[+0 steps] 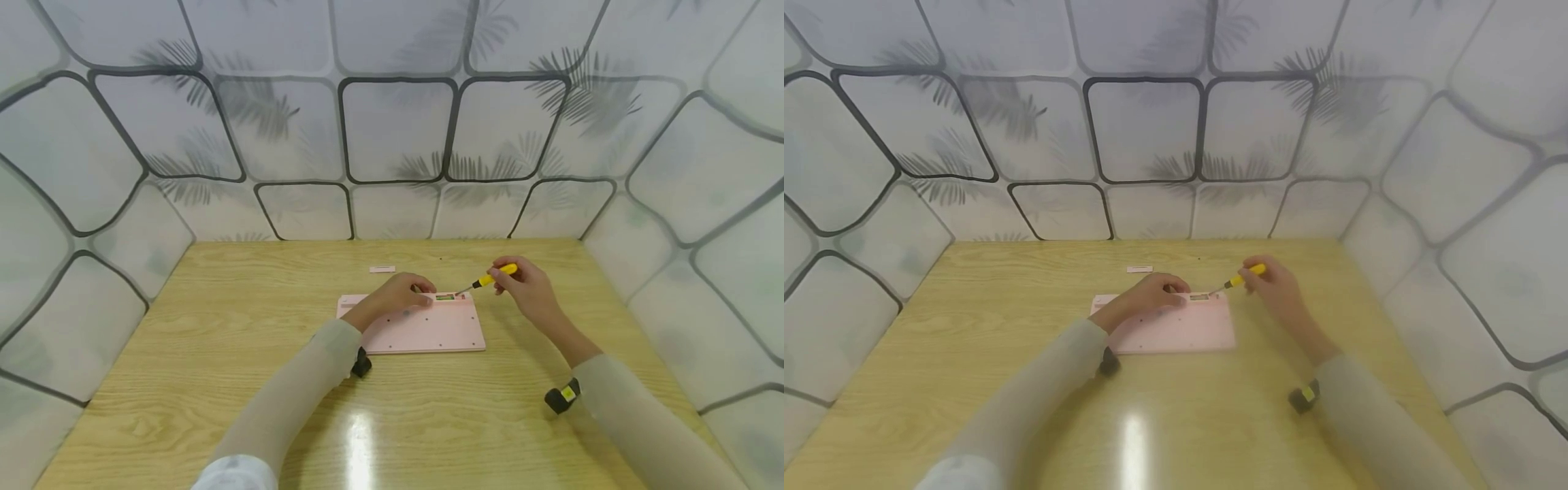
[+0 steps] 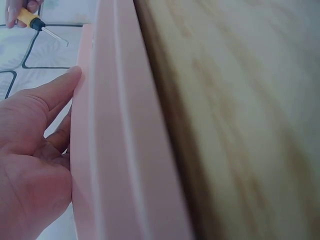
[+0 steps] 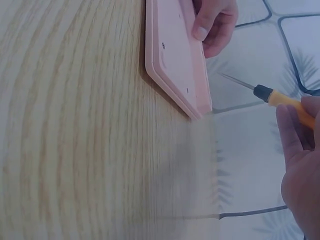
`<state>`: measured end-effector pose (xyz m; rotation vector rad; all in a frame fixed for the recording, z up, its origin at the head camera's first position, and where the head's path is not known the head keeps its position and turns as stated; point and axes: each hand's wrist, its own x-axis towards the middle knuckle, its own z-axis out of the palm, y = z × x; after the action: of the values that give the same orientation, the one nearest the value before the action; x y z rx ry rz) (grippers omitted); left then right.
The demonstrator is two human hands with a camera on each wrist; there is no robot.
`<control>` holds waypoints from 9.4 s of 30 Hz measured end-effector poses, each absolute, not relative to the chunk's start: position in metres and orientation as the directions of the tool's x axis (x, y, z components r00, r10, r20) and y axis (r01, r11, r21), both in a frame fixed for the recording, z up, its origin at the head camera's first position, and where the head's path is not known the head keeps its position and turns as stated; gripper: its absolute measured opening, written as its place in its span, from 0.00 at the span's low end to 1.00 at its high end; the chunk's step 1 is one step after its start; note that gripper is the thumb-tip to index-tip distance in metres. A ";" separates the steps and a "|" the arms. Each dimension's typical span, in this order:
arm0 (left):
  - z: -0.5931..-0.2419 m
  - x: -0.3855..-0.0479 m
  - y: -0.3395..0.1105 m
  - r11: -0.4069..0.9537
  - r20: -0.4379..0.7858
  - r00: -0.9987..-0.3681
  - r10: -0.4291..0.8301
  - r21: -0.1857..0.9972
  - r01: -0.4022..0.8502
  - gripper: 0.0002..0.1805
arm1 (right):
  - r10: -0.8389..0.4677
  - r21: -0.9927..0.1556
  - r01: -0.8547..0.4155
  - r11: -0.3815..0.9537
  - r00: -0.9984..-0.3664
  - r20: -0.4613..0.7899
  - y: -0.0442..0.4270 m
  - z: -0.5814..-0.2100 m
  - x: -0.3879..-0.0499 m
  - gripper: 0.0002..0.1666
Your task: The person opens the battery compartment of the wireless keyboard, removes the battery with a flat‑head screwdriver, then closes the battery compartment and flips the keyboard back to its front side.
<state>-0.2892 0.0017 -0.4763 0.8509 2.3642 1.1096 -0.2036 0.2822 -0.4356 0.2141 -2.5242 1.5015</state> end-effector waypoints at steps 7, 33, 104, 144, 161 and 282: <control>-0.476 -0.289 0.002 0.506 -0.093 -0.738 0.668 0.784 0.359 0.17 | -0.037 -0.842 -0.229 0.488 -0.969 0.242 0.278 -0.433 -0.207 0.18; -0.477 -0.291 0.004 0.509 -0.092 -0.739 0.667 0.781 0.362 0.17 | -0.232 -0.621 -0.312 0.719 -0.950 0.208 0.260 -0.417 -0.223 0.09; -0.475 -0.285 0.010 0.497 -0.124 -0.779 0.614 0.828 0.260 0.18 | 0.177 -0.965 -0.141 0.222 -0.967 0.182 0.265 -0.465 -0.217 0.10; -0.474 -0.285 0.008 0.515 -0.113 -0.776 0.621 0.805 0.295 0.18 | 0.284 -0.957 -0.096 -0.275 -0.959 0.014 0.271 -0.493 -0.221 0.09; -0.474 -0.284 0.008 0.514 -0.118 -0.774 0.622 0.807 0.290 0.18 | 0.275 -0.949 -0.109 -0.297 -0.961 0.024 0.275 -0.495 -0.221 0.11; -0.481 -0.286 0.012 0.514 -0.063 -0.779 0.623 0.784 0.348 0.18 | 0.604 -0.668 0.424 0.612 -0.795 0.049 0.316 -0.506 -0.170 0.26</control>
<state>-0.2855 0.0118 -0.4810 0.8085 2.4225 1.1423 -0.1700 0.3157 -0.5062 -0.8386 -2.5691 0.9618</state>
